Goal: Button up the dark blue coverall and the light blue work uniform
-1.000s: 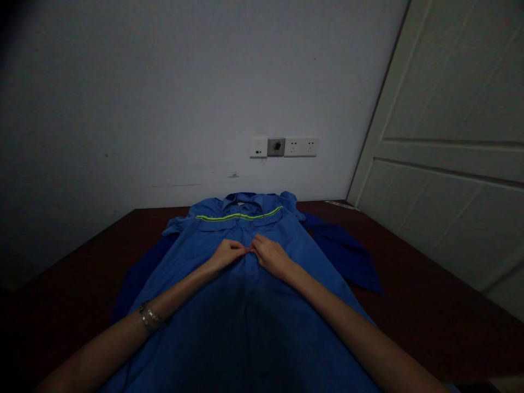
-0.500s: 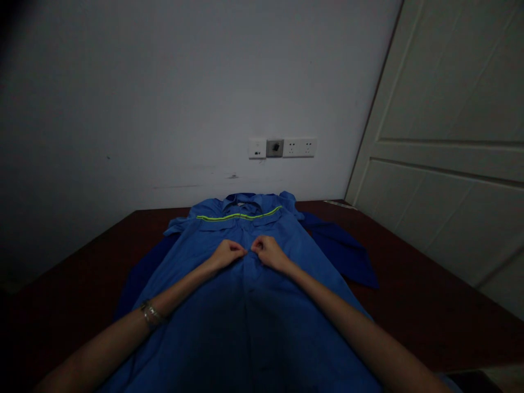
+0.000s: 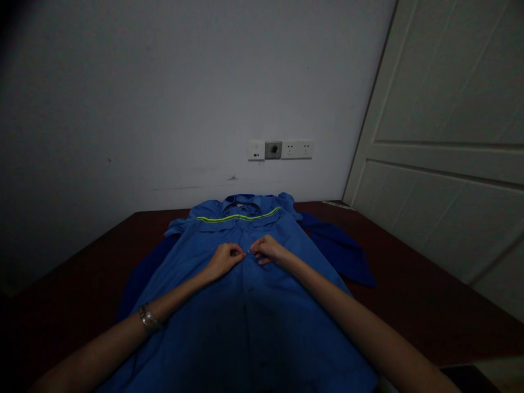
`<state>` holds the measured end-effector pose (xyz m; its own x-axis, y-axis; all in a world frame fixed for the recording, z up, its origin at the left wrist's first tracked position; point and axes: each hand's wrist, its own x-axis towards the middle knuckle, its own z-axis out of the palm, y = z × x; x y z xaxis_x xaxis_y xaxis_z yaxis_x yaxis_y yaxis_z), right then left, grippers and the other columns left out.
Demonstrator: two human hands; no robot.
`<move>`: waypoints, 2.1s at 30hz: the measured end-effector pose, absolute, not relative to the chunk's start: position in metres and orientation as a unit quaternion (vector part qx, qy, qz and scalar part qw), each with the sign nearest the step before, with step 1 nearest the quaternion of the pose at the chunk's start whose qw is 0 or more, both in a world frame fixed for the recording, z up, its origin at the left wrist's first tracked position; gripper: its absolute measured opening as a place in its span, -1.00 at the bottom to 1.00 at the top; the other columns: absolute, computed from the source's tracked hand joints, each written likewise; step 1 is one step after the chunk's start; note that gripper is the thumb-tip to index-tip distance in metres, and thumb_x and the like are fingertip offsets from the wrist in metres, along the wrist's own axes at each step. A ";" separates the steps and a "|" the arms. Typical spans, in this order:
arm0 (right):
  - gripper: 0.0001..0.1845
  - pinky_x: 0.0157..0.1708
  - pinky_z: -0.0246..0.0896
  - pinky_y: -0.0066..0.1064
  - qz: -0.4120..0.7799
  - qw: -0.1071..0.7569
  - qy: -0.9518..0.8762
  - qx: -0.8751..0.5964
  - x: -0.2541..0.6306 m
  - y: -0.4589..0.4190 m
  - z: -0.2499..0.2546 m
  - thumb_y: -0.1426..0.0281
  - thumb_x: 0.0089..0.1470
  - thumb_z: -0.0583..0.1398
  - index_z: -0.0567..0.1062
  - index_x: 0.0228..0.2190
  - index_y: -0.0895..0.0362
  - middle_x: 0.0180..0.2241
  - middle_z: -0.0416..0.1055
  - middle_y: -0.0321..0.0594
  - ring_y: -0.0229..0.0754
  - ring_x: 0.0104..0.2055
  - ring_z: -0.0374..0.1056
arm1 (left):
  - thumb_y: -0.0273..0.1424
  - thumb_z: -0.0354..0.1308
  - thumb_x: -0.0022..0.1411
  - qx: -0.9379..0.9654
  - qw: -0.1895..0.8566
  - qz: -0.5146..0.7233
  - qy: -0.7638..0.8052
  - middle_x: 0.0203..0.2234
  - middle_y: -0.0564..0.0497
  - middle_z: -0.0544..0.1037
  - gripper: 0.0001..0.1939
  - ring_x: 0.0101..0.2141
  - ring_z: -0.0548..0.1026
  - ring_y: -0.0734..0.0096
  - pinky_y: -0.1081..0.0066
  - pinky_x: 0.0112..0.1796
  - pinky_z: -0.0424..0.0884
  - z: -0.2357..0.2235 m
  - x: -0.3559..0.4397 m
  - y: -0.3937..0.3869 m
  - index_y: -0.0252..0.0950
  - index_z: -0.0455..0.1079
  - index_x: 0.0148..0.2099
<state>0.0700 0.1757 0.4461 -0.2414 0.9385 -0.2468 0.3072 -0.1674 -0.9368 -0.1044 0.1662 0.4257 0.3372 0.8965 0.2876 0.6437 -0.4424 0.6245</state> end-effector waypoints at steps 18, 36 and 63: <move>-0.64 -0.45 0.15 -0.37 -0.023 0.120 -0.846 -0.519 0.057 0.045 0.433 0.13 -0.08 0.13 0.44 -0.37 0.17 -0.37 0.41 -0.02 -0.06 -0.33 0.33 | -0.52 0.06 0.02 0.863 0.261 0.189 0.388 -0.43 0.04 0.47 -0.83 -0.41 0.38 0.49 0.54 -0.37 0.26 0.436 -0.135 0.075 -0.29 0.47 -0.35; -0.73 -0.60 0.18 -0.56 0.506 0.278 -0.639 -0.508 0.112 0.078 0.448 0.46 -0.21 0.12 0.52 -0.38 0.22 -0.60 0.36 -0.31 -0.37 -0.60 0.22 | -0.46 0.07 0.06 0.854 0.251 0.223 0.397 -0.43 0.01 0.48 -0.82 -0.44 0.38 0.49 0.53 -0.39 0.26 0.438 -0.121 0.076 -0.31 0.48 -0.29; -0.66 -0.34 0.24 -0.39 0.355 0.359 -0.721 -0.475 0.103 0.071 0.471 0.40 -0.14 0.10 0.53 -0.29 0.22 -0.36 0.50 -0.16 -0.16 -0.34 0.38 | -0.46 0.06 0.15 0.858 0.155 0.362 0.331 -0.36 0.03 0.50 -0.92 -0.26 0.41 0.42 0.39 -0.17 0.27 0.443 -0.099 0.086 -0.29 0.36 -0.27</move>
<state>0.1029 0.0714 0.4706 -0.2911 0.9395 0.1805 0.4288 0.2968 -0.8533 -0.0988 0.0857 0.4432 0.5188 0.6802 0.5179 0.4555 -0.7326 0.5058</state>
